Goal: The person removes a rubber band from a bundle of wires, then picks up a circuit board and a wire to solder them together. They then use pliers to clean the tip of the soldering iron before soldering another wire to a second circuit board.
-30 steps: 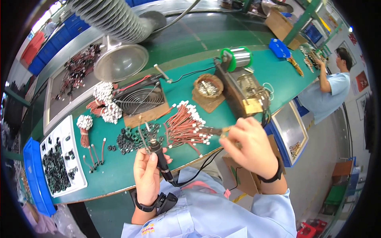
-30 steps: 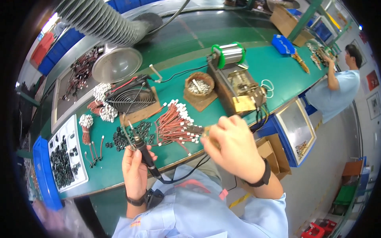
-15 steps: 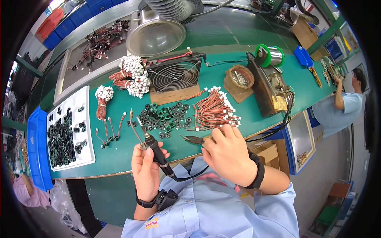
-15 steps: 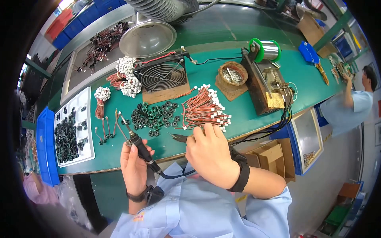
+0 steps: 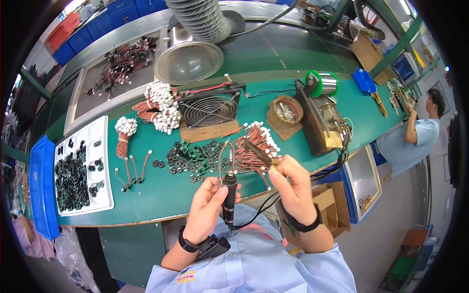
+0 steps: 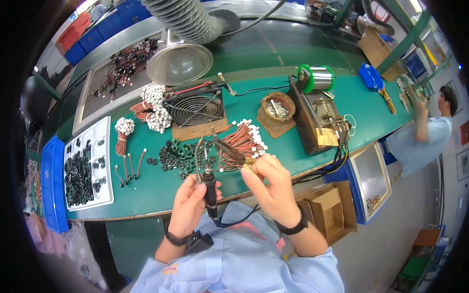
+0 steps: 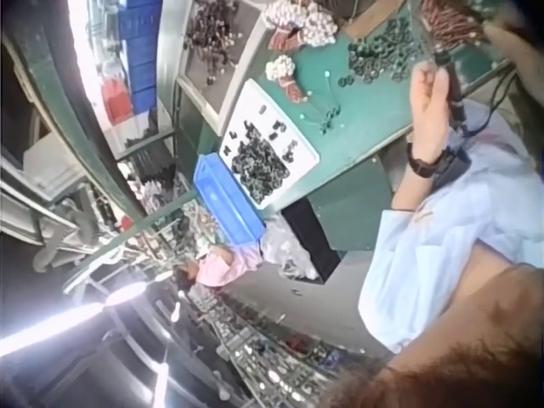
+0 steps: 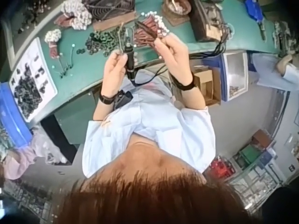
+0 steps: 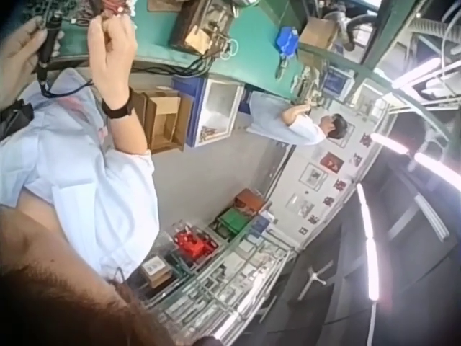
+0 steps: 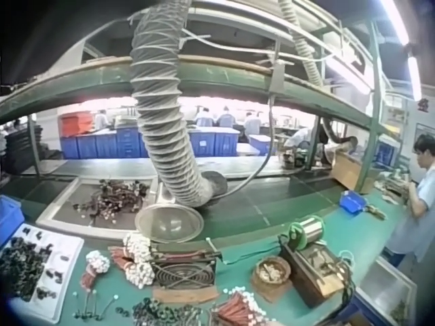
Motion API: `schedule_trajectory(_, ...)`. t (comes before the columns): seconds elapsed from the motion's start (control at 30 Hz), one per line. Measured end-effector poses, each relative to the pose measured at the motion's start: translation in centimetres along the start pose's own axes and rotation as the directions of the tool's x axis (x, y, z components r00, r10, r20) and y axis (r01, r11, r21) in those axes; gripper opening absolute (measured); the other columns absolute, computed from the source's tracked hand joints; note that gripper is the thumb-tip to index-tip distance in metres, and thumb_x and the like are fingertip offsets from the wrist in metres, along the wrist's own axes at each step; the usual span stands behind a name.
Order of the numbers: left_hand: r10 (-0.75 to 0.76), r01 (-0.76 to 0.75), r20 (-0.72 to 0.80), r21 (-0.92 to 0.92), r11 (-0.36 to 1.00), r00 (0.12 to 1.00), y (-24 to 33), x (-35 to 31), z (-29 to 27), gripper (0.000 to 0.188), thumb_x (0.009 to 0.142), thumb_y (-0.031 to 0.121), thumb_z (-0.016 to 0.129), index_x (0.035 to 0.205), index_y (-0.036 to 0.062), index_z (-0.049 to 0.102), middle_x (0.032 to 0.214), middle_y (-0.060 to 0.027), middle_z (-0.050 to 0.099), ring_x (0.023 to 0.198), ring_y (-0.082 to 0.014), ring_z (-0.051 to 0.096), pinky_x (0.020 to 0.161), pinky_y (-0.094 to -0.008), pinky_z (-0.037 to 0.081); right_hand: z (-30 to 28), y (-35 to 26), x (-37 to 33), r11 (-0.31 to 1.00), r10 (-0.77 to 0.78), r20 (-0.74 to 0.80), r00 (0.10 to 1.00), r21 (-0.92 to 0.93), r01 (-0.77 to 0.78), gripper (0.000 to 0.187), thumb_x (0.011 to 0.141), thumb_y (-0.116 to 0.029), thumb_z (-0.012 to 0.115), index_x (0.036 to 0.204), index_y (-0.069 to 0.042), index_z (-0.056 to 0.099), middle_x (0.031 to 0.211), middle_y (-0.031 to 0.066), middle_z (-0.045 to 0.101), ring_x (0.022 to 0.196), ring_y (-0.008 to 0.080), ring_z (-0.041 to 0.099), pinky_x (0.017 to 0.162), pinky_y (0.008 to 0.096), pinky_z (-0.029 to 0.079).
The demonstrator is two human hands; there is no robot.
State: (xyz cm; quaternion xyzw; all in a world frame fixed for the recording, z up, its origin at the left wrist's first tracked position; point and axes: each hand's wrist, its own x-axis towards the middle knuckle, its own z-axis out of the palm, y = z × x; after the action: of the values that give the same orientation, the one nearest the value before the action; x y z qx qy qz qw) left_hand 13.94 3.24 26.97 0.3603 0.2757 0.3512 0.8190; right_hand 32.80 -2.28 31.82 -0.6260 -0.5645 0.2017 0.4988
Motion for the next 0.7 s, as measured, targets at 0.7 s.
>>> schedule_trajectory(0.7,-0.03,0.027,0.024,0.134,0.991,0.999,-1.4,1.6,2.4,0.016,0.092,0.01,0.049,0.106,0.0025,0.045,0.103,-0.0127,0.06,0.088,-0.0165,0.061,0.081,-0.0303,0.049,-0.5,2.1,-0.1,0.994,-0.054,-0.124,0.991,-0.097,0.042,0.018,0.08,-0.006,0.06,0.069,0.001,0.047,0.066,0.0071,0.04,0.062,0.0191,0.04,0.057,0.0285,0.032)
